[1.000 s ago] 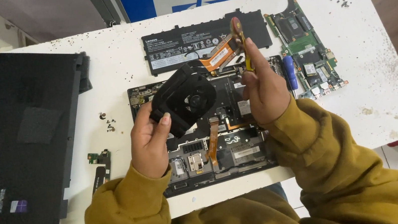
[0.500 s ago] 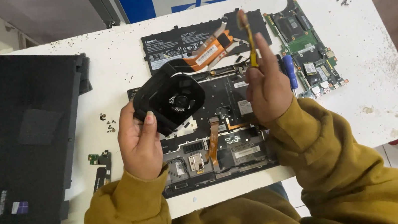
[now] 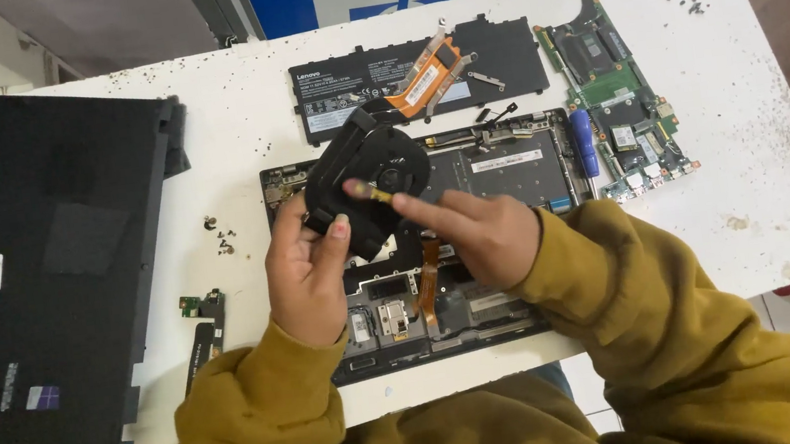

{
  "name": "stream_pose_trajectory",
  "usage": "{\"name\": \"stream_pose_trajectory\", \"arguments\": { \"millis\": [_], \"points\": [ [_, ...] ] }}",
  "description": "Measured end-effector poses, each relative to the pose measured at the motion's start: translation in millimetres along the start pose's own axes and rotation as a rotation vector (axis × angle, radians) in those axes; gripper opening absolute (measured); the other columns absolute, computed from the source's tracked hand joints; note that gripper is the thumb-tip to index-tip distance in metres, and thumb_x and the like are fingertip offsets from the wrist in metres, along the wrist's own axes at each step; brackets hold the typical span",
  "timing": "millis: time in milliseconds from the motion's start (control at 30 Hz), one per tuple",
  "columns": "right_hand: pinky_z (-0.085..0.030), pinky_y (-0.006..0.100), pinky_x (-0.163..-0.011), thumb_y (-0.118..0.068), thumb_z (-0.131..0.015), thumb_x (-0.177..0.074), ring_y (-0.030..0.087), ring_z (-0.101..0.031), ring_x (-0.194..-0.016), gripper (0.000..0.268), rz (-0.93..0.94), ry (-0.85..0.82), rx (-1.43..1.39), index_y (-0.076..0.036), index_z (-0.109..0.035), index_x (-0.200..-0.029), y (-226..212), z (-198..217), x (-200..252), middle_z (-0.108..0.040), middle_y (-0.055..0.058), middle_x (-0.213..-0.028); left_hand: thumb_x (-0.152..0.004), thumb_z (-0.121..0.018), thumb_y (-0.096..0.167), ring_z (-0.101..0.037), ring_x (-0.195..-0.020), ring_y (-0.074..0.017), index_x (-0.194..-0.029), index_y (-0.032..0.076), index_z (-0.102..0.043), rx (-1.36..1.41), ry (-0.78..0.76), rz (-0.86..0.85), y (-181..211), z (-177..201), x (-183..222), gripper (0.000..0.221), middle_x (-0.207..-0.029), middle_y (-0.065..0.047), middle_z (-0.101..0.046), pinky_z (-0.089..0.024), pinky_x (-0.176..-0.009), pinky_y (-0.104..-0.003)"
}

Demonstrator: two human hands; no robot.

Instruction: Disconnecting internal components and ribbon cables from a laptop motherboard using a screwdriver and prying tool.

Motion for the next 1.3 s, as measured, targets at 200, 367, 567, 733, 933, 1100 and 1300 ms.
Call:
{"name": "stream_pose_trajectory", "arguments": {
  "millis": [200,367,567,733,933,1100,1300],
  "points": [
    [-0.054,0.041,-0.048,-0.004,-0.054,-0.099,0.029,-0.064,-0.049,0.056,-0.037,0.12,0.191,-0.018,-0.054,-0.153,21.3,8.0,6.0,-0.065,0.005,-0.076,-0.102,-0.052,0.004,-0.073,-0.1,-0.0295,-0.131,-0.001,-0.05,0.047,0.022,0.057,-13.0,5.8,1.0,0.029,-0.108,-0.025,-0.07,-0.063,-0.088,-0.048],
    [-0.057,0.037,-0.053,-0.001,-0.052,-0.098,0.026,-0.066,-0.055,0.055,-0.062,0.099,0.075,-0.021,-0.059,-0.149,21.5,0.2,9.7,-0.069,0.006,-0.077,-0.102,-0.053,0.005,-0.073,-0.098,-0.0268,-0.13,-0.001,-0.049,0.068,0.043,0.086,-6.1,-1.3,1.0,0.029,-0.107,-0.023,-0.07,-0.064,-0.086,-0.045],
    [-0.054,0.039,-0.049,-0.003,-0.051,-0.099,0.03,-0.064,-0.051,0.056,-0.035,0.087,0.105,-0.024,-0.057,-0.151,2.9,0.4,1.7,-0.067,0.008,-0.077,-0.102,-0.054,0.006,-0.075,-0.096,-0.0331,-0.13,-0.001,-0.05,0.002,-0.004,0.094,-17.8,-2.5,2.3,0.03,-0.106,-0.027,-0.071,-0.064,-0.085,-0.047],
    [-0.053,0.041,-0.049,-0.005,-0.049,-0.102,0.031,-0.063,-0.049,0.056,-0.043,0.122,0.204,-0.024,-0.053,-0.155,9.1,3.5,3.2,-0.062,0.006,-0.076,-0.101,-0.056,0.005,-0.075,-0.094,-0.0359,-0.13,-0.001,-0.051,-0.04,-0.046,0.107,-23.6,-7.2,3.3,0.03,-0.105,-0.03,-0.071,-0.064,-0.082,-0.047],
    [-0.052,0.045,-0.046,-0.006,-0.05,-0.101,0.035,-0.061,-0.046,0.055,-0.061,0.116,0.162,-0.021,-0.054,-0.154,11.4,3.4,3.6,-0.062,0.008,-0.073,-0.1,-0.057,0.003,-0.075,-0.096,-0.0399,-0.13,-0.001,-0.052,-0.123,-0.072,0.142,-30.8,-12.6,6.1,0.031,-0.107,-0.032,-0.071,-0.063,-0.085,-0.05],
    [-0.052,0.041,-0.044,-0.003,-0.052,-0.098,0.031,-0.061,-0.045,0.057,-0.06,0.098,0.162,-0.024,-0.058,-0.15,6.3,-3.9,4.6,-0.063,0.006,-0.07,-0.1,-0.056,0.004,-0.074,-0.097,-0.041,-0.132,0.0,-0.051,-0.138,-0.064,0.159,-31.7,-12.1,5.3,0.032,-0.109,-0.032,-0.071,-0.062,-0.087,-0.05],
    [-0.055,0.042,-0.05,-0.009,-0.059,-0.096,0.032,-0.067,-0.05,0.052,0.004,-0.011,0.017,-0.023,-0.059,-0.147,-16.0,-15.4,-1.9,-0.067,0.005,-0.073,-0.101,-0.054,0.003,-0.072,-0.102,-0.0332,-0.132,0.003,-0.048,-0.047,-0.051,0.153,-53.4,-1.6,9.4,0.032,-0.112,-0.027,-0.071,-0.062,-0.09,-0.049]
  ]
}}
Point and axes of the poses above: each hand's wrist, its own x-axis away from the middle knuckle, its own z-axis out of the back of the hand, y = z × x, the point moved 10 cm from there along -x, towards the middle knuckle
